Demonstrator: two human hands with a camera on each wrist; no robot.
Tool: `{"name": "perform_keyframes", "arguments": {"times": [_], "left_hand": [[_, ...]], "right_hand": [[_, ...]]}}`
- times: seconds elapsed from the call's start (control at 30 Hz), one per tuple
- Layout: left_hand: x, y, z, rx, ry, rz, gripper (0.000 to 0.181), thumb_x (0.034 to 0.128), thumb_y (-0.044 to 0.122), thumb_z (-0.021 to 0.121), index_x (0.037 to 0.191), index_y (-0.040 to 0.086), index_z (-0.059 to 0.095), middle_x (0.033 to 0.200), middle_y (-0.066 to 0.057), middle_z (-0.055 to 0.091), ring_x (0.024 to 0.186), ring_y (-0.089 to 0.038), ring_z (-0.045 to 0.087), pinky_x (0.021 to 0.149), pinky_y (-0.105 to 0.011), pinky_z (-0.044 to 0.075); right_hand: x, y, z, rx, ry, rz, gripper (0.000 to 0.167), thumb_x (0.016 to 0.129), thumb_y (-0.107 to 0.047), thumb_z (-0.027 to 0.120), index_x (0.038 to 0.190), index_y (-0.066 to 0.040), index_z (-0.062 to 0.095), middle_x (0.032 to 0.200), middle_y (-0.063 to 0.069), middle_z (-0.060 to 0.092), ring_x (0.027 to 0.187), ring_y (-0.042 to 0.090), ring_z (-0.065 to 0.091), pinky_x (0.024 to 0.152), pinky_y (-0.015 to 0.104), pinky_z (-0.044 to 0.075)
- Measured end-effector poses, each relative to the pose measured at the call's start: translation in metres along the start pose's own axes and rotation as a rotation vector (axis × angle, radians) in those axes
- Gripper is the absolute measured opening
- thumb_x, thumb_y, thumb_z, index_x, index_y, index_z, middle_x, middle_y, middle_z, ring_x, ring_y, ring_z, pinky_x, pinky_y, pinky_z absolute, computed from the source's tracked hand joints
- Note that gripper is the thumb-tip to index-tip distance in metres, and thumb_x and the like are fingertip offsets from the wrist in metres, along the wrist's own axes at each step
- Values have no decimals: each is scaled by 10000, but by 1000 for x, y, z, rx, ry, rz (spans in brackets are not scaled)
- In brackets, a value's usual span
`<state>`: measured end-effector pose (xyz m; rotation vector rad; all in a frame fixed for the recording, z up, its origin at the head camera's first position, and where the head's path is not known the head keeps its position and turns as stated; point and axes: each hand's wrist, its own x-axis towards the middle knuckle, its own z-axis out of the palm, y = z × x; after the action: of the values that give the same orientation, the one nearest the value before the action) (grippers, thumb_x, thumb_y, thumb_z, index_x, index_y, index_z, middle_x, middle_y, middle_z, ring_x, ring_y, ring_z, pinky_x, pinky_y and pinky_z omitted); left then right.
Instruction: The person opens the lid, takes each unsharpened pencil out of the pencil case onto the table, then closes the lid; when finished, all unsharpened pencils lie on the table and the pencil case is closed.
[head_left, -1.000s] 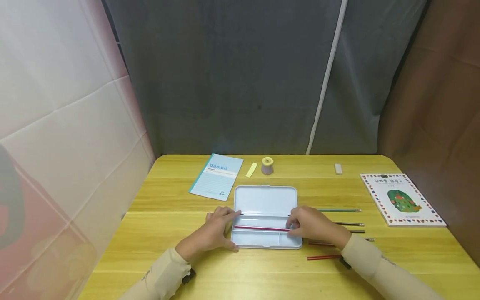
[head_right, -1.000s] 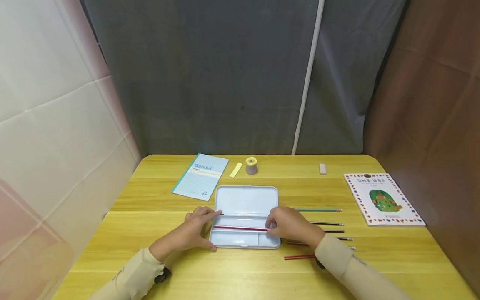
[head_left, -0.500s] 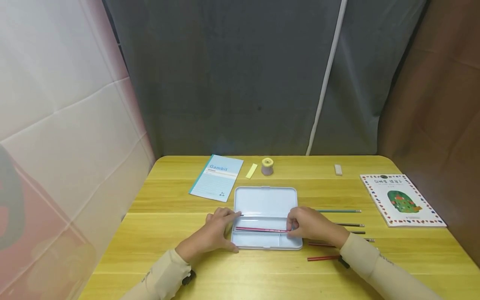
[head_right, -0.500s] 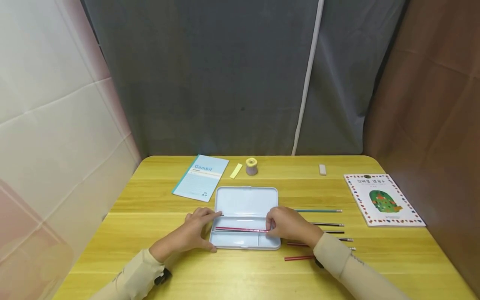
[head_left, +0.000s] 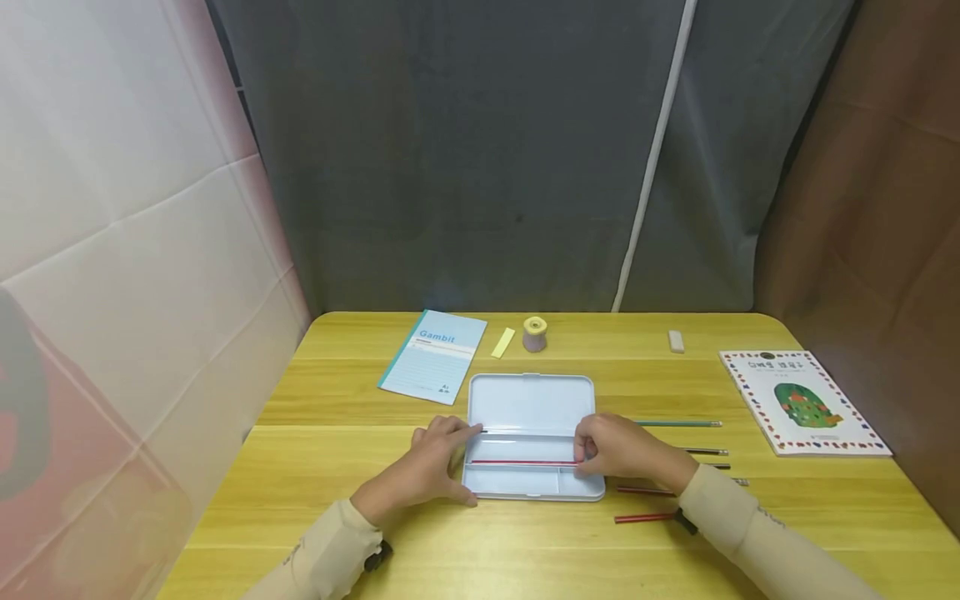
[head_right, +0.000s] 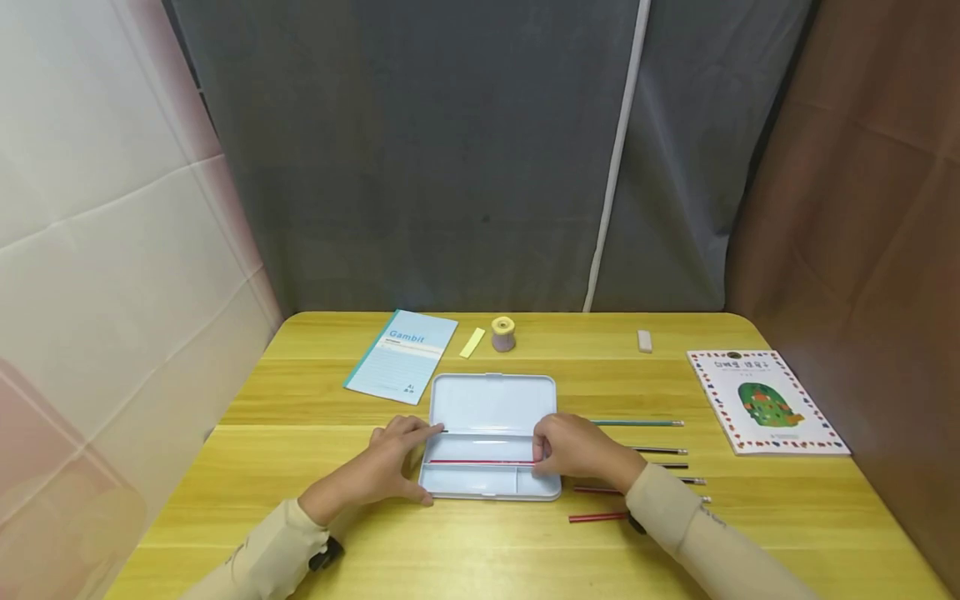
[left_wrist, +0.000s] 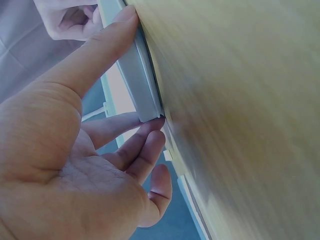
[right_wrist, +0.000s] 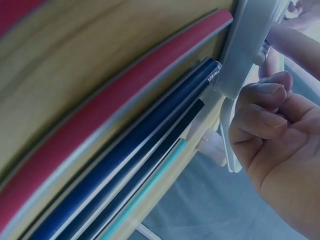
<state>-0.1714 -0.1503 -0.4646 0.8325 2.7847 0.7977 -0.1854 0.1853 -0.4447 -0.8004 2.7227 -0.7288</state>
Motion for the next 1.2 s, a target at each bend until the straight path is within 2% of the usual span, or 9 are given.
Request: {"name": "perform_keyframes", "arguments": {"times": [0.2,0.53,0.77,1.0,1.2], "left_hand": [[1,0,0,-6,-2,-2,1047,637,284,1034,1519,-14,554,1391,-150,618,1275,-297,479,872,-360,282],[0,1,0,-10,-6,-2,1042,640,274,1033,1516,-22,554,1376,-146,622,1255,-287,481,881,-362,285],[1,-1,1,-1,0,-11,1041,641,295,1034,1518,-7,560,1383,-130,623,1264,-282,480,879,-359,285],[2,-2,1,8,4,-4,1044,637,293,1036,1515,-15,560,1375,-143,624,1258,-291,485,874,-363,284],[2,-2,1,-1,-7,-5,1041,646,292,1033,1518,-16,556,1371,-147,622,1252,-290,485,882,-370,284]], "right_hand": [[-4,4,2,31,45,-39,223,828,-134,906,777,-169,691,742,-72,564,701,25,463,631,211,426],[-14,8,6,5,141,-68,194,871,-158,879,806,-202,702,759,-105,567,702,4,462,628,199,437],[-23,13,-1,62,224,-100,149,889,-166,868,832,-196,734,707,-119,476,637,-14,416,588,199,381],[-37,23,-6,56,311,-142,141,884,-162,871,833,-224,755,696,-153,449,619,-52,382,577,196,385],[-61,35,-6,68,395,-171,173,843,-132,896,826,-249,770,679,-184,445,617,-73,371,564,203,395]]}}
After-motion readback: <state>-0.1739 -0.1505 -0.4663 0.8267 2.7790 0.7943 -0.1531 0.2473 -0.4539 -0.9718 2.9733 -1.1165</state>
